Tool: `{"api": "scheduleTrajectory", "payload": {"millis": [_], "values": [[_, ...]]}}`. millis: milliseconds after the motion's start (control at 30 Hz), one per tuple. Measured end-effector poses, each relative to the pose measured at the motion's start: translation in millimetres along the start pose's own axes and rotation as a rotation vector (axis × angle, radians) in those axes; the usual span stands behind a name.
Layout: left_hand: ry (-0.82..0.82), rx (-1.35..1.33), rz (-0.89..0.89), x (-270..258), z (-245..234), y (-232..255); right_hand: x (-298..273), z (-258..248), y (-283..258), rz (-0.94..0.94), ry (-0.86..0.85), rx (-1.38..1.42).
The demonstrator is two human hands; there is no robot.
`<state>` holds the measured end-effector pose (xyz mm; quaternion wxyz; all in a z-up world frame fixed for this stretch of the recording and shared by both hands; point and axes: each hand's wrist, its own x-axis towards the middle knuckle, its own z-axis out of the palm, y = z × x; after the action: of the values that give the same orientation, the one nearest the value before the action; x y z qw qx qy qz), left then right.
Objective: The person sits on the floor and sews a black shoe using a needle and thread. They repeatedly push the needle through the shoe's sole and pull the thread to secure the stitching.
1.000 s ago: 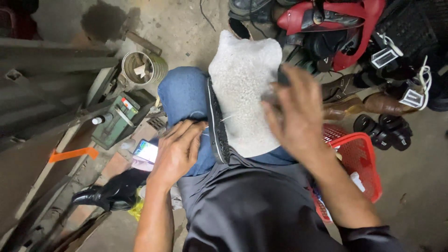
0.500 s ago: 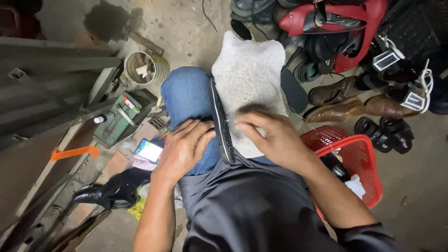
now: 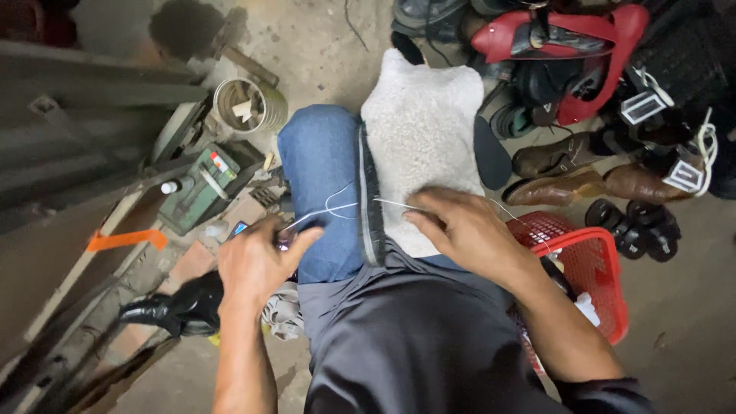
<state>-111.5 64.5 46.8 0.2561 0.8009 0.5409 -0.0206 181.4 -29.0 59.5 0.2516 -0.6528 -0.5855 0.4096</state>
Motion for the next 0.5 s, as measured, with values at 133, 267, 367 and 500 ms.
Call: {"api": "scheduleTrajectory", "payload": {"millis": [133, 267, 367, 500], "values": [[0.024, -0.054, 0.051, 4, 20, 21, -13, -2, -8, -0.044, 0.004, 0.176], [0.027, -0.435, -0.017, 0, 36, 20, -23, -14, -2, -0.229, 0.122, 0.567], [0.024, -0.608, -0.038, -4, 48, 18, -30, -1, 12, -0.266, 0.114, 0.795], [0.028, -0.772, -0.004, 3, 55, 51, -21, 22, -32, -0.145, 0.08, 0.45]]}}
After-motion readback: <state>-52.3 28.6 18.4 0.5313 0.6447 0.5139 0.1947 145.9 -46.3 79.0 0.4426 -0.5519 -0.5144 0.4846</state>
